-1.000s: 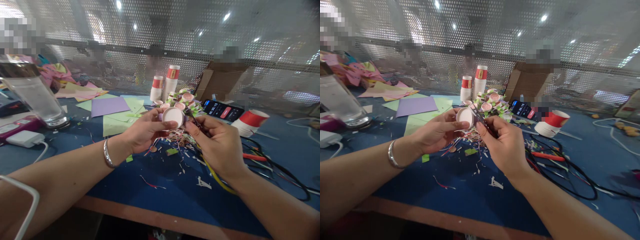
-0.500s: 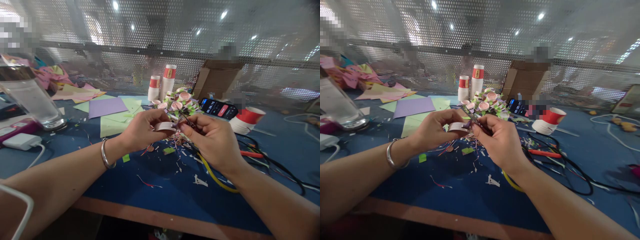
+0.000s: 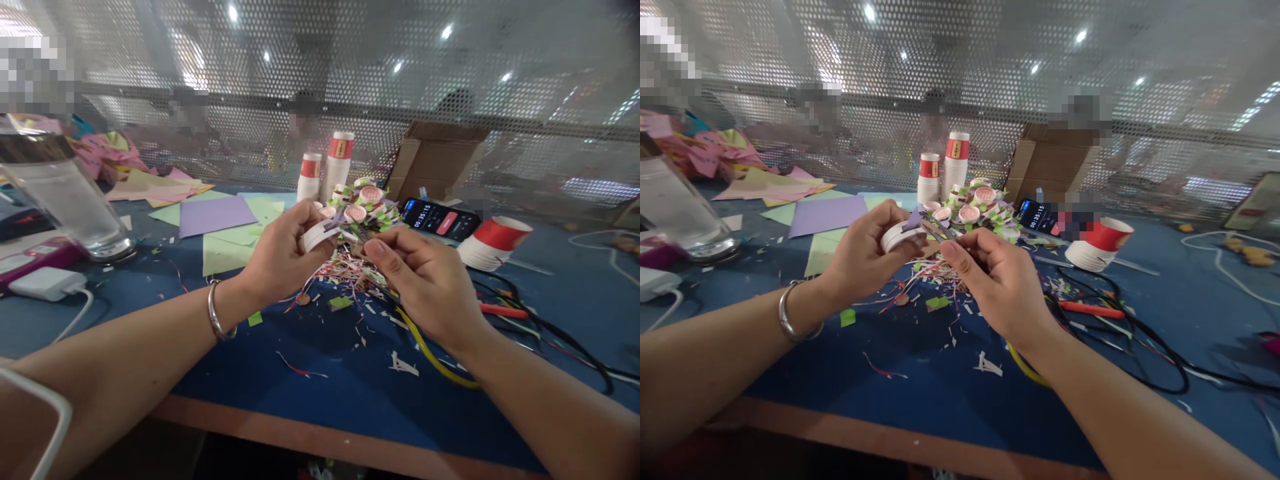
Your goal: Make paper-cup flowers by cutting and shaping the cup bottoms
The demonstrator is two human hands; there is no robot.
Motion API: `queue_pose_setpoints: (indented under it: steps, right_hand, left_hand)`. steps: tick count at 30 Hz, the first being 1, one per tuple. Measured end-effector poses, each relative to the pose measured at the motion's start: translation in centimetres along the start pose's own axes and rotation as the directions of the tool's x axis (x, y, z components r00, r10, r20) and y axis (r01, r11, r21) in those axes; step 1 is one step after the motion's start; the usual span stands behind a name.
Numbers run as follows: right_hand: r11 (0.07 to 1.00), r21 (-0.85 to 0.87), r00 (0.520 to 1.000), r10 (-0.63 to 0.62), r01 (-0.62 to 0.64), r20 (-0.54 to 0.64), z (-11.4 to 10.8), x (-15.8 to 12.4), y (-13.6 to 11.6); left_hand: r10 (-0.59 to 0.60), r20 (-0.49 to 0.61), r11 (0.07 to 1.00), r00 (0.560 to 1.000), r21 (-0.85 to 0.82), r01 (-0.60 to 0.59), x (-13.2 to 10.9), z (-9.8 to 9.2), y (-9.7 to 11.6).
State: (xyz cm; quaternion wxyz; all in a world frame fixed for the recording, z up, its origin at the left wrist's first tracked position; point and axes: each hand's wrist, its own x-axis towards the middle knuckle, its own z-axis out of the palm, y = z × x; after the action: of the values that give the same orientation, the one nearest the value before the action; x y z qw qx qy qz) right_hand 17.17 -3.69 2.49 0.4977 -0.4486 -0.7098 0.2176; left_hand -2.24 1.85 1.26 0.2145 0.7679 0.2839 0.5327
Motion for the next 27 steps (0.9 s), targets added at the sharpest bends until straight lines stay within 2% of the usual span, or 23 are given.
queue_pose_setpoints:
  steps: [11,27]
  right_hand:
    - [0.983,-0.174,0.998,-0.061,0.063,0.020,-0.09,-0.05,-0.08]
    - [0.965,-0.240,0.994,-0.107,0.108,0.017,-0.28,-0.09,-0.36]
  left_hand:
    - [0.085,-0.026,0.995,0.996,0.046,-0.084,-0.05,0.09,-0.43]
    - [0.142,0.009,0.986,0.990,0.083,-0.142,-0.15,-0.01,0.04]
